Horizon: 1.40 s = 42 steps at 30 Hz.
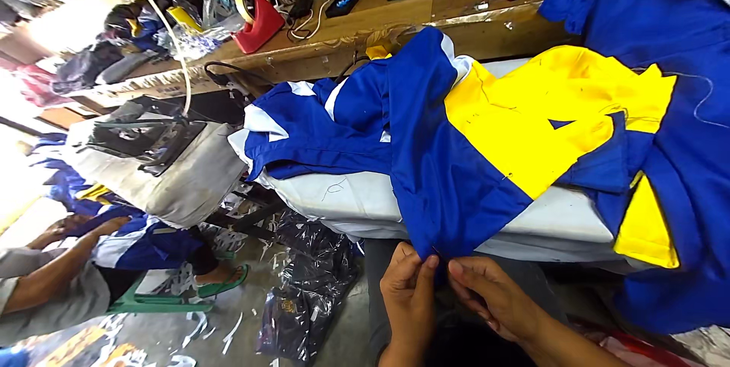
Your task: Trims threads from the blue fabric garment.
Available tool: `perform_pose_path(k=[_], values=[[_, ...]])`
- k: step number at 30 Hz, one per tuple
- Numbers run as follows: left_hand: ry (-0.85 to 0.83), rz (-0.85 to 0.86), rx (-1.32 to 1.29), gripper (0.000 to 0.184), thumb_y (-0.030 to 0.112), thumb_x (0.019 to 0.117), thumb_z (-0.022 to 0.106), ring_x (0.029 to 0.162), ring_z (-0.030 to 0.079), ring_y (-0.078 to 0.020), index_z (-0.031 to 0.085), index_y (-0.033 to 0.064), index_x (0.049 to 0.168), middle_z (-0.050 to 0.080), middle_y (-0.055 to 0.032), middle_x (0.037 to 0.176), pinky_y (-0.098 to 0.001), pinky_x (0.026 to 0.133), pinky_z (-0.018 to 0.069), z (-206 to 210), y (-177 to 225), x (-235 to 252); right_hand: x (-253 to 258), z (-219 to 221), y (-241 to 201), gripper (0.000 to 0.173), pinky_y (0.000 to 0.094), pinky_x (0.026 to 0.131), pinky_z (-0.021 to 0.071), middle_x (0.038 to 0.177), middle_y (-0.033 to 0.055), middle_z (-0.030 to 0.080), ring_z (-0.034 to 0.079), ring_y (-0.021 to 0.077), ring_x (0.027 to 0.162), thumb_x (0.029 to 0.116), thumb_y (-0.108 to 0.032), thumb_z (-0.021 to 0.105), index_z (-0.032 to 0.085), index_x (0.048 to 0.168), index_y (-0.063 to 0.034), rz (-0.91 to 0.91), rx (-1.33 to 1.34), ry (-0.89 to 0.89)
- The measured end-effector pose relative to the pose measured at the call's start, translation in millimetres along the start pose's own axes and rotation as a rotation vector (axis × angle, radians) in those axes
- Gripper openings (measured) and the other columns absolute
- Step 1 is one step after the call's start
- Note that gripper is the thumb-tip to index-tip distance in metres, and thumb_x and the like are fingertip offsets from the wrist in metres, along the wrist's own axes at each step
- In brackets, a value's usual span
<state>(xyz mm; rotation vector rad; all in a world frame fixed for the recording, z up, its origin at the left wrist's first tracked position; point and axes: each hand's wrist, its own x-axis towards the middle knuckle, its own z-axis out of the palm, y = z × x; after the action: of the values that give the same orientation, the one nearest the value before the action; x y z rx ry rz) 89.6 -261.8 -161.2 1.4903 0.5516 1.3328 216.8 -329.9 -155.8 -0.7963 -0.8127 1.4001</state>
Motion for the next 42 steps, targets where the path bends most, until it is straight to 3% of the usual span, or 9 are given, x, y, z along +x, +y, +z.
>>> perform_pose_path(k=[7,14,18,21,26,33,42], values=[[0.045,-0.025,-0.041,0.014,0.014,0.0981,0.067,0.085,0.059,-0.0029,0.076,0.0067,0.090,0.063,0.0033,0.087,-0.0172,0.078,0.0499,3.7,-1.6,-4.2,0.8,2.9,4.2,0.043,0.0089,0.040,0.0271,0.055,-0.0159,0.038,0.034,-0.0088,0.043,0.1070,-0.039,0.051,0.053,0.067,-0.0229,0.032,0.025,-0.012],[0.054,-0.101,-0.055,0.017,0.013,0.1003,0.063,0.086,0.060,-0.0041,0.076,0.0047,0.093,0.067,0.0011,0.092,-0.0195,0.080,0.0509,3.4,-2.8,-3.1,-1.1,-1.7,6.1,0.038,0.0082,0.041,0.0285,0.058,-0.0162,0.038,0.034,-0.0094,0.045,0.1072,-0.044,0.050,0.054,0.076,-0.0226,-0.005,-0.039,-0.062],[0.007,-0.124,-0.070,0.016,0.012,0.1003,0.063,0.091,0.063,-0.0046,0.075,0.0028,0.102,0.069,0.0001,0.097,-0.0208,0.085,0.0538,1.4,-2.1,-2.3,1.0,-3.6,5.1,0.039,0.0082,0.041,0.0281,0.058,-0.0161,0.038,0.034,-0.0091,0.045,0.1069,-0.044,0.050,0.054,0.074,-0.0228,-0.001,-0.022,-0.055],[-0.008,-0.097,-0.077,0.016,0.015,0.0987,0.066,0.088,0.058,-0.0027,0.077,0.0067,0.090,0.066,0.0028,0.091,-0.0184,0.080,0.0489,1.2,-4.8,-1.5,1.7,-2.9,4.0,0.041,0.0085,0.040,0.0279,0.056,-0.0156,0.039,0.035,-0.0088,0.044,0.1068,-0.043,0.051,0.055,0.072,-0.0222,0.015,0.016,-0.050],[-0.031,-0.078,-0.107,0.016,0.014,0.0980,0.067,0.087,0.058,-0.0027,0.077,0.0071,0.088,0.065,0.0026,0.090,-0.0179,0.079,0.0483,-0.3,-4.8,-1.6,1.2,-2.4,5.8,0.043,0.0085,0.040,0.0273,0.055,-0.0158,0.038,0.035,-0.0090,0.043,0.1066,-0.039,0.052,0.054,0.067,-0.0223,0.033,0.044,-0.033],[-0.004,-0.131,-0.141,0.017,0.017,0.0991,0.066,0.088,0.059,-0.0033,0.078,0.0079,0.091,0.067,0.0016,0.094,-0.0191,0.081,0.0499,1.1,-3.7,-3.0,-0.7,-3.2,8.1,0.040,0.0079,0.043,0.0285,0.058,-0.0163,0.037,0.034,-0.0097,0.046,0.1069,-0.044,0.051,0.053,0.073,-0.0224,-0.049,-0.041,-0.065],[-0.083,-0.128,-0.105,0.016,0.017,0.1004,0.064,0.094,0.059,-0.0023,0.077,0.0087,0.099,0.068,0.0029,0.100,-0.0194,0.086,0.0494,-2.6,-2.8,-1.4,0.6,-5.4,4.4,0.041,0.0080,0.041,0.0282,0.058,-0.0160,0.038,0.034,-0.0093,0.046,0.1073,-0.044,0.049,0.054,0.073,-0.0228,-0.009,-0.018,-0.071]])
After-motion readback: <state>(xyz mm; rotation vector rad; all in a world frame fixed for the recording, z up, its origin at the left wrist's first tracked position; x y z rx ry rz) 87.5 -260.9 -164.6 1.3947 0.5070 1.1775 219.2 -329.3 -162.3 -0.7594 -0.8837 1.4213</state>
